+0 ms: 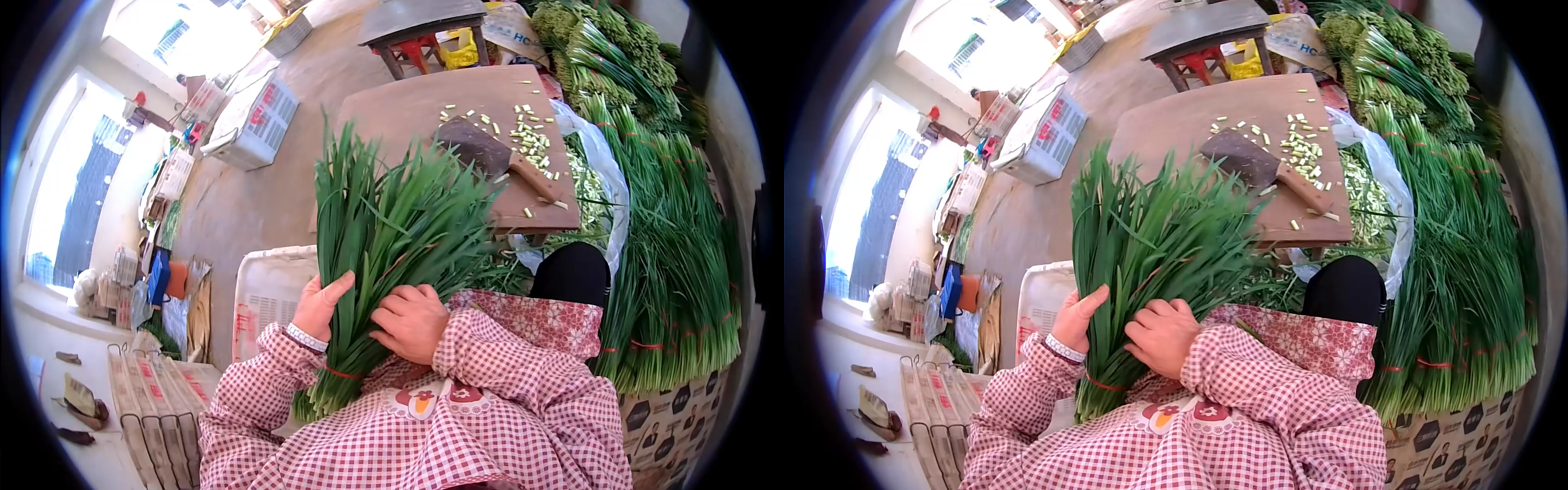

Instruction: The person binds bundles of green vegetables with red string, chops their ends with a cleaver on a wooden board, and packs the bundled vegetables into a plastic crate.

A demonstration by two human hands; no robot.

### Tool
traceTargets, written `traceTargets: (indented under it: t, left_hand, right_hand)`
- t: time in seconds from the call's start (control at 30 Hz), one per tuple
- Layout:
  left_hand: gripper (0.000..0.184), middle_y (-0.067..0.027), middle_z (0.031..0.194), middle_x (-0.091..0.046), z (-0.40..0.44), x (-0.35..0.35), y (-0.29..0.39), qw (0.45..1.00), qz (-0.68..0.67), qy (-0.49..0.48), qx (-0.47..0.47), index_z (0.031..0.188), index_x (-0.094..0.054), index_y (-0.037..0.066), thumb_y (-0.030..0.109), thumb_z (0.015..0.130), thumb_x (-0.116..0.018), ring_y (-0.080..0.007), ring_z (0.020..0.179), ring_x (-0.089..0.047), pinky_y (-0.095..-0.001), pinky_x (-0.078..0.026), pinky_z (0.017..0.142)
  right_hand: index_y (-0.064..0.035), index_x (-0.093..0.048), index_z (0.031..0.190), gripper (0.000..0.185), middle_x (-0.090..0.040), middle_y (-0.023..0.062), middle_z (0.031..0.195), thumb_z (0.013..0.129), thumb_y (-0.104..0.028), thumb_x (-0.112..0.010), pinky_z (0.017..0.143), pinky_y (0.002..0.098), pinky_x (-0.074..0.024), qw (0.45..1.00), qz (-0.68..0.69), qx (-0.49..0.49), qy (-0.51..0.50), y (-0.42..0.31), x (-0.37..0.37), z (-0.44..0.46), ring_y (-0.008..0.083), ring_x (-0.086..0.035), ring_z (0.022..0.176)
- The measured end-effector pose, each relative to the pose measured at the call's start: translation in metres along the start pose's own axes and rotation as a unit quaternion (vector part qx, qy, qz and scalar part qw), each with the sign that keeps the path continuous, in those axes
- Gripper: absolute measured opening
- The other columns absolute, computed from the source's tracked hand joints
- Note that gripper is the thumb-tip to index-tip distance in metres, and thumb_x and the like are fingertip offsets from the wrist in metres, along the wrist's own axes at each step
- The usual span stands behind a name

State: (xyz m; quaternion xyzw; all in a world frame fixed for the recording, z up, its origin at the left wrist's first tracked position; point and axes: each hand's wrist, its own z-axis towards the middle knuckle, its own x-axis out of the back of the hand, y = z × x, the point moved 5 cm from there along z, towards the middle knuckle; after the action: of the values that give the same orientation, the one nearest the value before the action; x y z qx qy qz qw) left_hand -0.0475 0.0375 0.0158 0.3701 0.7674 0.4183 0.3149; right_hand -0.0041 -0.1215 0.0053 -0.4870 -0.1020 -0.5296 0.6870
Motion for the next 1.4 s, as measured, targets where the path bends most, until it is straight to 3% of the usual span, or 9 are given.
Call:
traceTargets:
  t: [0.2,0.27,0.43,0.57,0.67,0.9,0.97,1.17,1.4]
  left_hand:
    - [0.029,-0.0083,0.102,-0.066,0.006,0.018,0.001,0.999,-0.019,0.010,0.033,0.113,-0.058,0.002,0.016,0.088,-0.063,-0.0193,0.086,-0.066,-0.0336,-0.055,0.074]
    - [0.031,-0.0087,0.103,-0.066,0.011,0.022,0.001,0.999,-0.018,0.014,0.043,0.114,-0.058,0.002,0.016,0.088,-0.064,-0.0198,0.087,-0.066,-0.0342,-0.055,0.075]
    - [0.031,-0.0103,0.106,-0.066,0.015,0.019,0.000,0.999,-0.033,-0.008,0.042,0.116,-0.057,0.001,0.017,0.090,-0.061,-0.0208,0.090,-0.066,-0.0348,-0.056,0.078]
    - [0.030,-0.0086,0.106,-0.065,0.015,0.020,0.003,0.999,-0.048,-0.008,0.024,0.115,-0.058,0.002,0.015,0.089,-0.062,-0.0201,0.090,-0.065,-0.0349,-0.055,0.078]
    - [0.030,-0.0091,0.107,-0.065,0.012,0.019,0.005,0.998,-0.049,-0.005,0.025,0.117,-0.056,0.001,0.015,0.089,-0.061,-0.0204,0.090,-0.066,-0.0351,-0.055,0.078]
    - [0.030,-0.0098,0.106,-0.065,0.015,0.019,0.003,0.998,-0.045,-0.010,0.038,0.117,-0.056,0.001,0.015,0.090,-0.060,-0.0211,0.089,-0.066,-0.0355,-0.056,0.078]
    - [0.030,-0.0101,0.106,-0.066,0.016,0.019,0.002,0.998,-0.046,-0.011,0.036,0.116,-0.056,0.001,0.015,0.090,-0.060,-0.0211,0.089,-0.066,-0.0356,-0.056,0.078]
    - [0.030,-0.0107,0.105,-0.066,0.020,0.026,0.001,0.997,-0.063,-0.015,0.047,0.115,-0.058,0.002,0.017,0.089,-0.062,-0.0211,0.089,-0.066,-0.0356,-0.056,0.078]
    - [0.025,-0.0087,0.097,-0.067,0.019,0.023,0.003,0.997,-0.071,-0.008,0.041,0.109,-0.060,0.002,0.016,0.089,-0.062,-0.0196,0.082,-0.066,-0.0346,-0.056,0.074]
  right_hand:
    - [-0.0098,-0.057,0.087,0.017,-0.057,0.0054,0.077,0.080,-0.023,-0.066,0.069,0.0379,-0.0469,0.998,0.035,0.028,0.052,0.013,-0.015,-0.001,0.0261,-0.057,0.077]
    - [-0.0085,-0.055,0.093,0.018,-0.058,0.0094,0.077,0.083,-0.020,-0.064,0.066,0.0396,-0.0490,0.995,0.072,-0.040,0.056,0.021,-0.011,0.003,0.0301,-0.059,0.073]
    - [-0.0066,-0.039,0.125,0.043,-0.062,0.0214,0.071,0.089,-0.021,-0.058,0.056,0.0468,-0.0486,0.972,0.124,-0.194,0.036,0.046,-0.004,0.019,0.0405,-0.061,0.062]
    - [-0.0050,-0.040,0.123,0.042,-0.062,0.0221,0.070,0.089,-0.021,-0.058,0.058,0.0477,-0.0486,0.961,0.134,-0.241,-0.031,0.054,-0.003,0.026,0.0412,-0.061,0.065]
    - [-0.0038,-0.046,0.118,0.040,-0.059,0.0142,0.060,0.086,-0.019,-0.063,0.053,0.0413,-0.0463,0.973,0.107,-0.203,0.000,0.057,-0.010,0.022,0.0327,-0.061,0.057]
    - [-0.0045,-0.049,0.110,0.034,-0.060,0.0152,0.065,0.085,-0.021,-0.065,0.055,0.0421,-0.0468,0.966,0.117,-0.225,-0.038,0.054,-0.004,0.029,0.0337,-0.061,0.062]
    - [-0.0058,-0.053,0.101,0.024,-0.061,0.0147,0.069,0.085,-0.021,-0.064,0.057,0.0423,-0.0472,0.978,0.132,-0.161,-0.001,0.056,-0.011,0.028,0.0346,-0.061,0.064]
    - [-0.0078,-0.058,0.086,0.012,-0.058,0.0135,0.066,0.084,-0.018,-0.064,0.057,0.0423,-0.0477,0.986,0.104,-0.130,0.030,0.038,0.002,0.017,0.0339,-0.059,0.063]
    - [-0.0095,-0.063,0.083,0.011,-0.055,0.0082,0.062,0.076,-0.013,-0.070,0.054,0.0376,-0.0472,1.000,0.012,-0.017,0.024,0.014,0.017,-0.002,0.0276,-0.058,0.059]
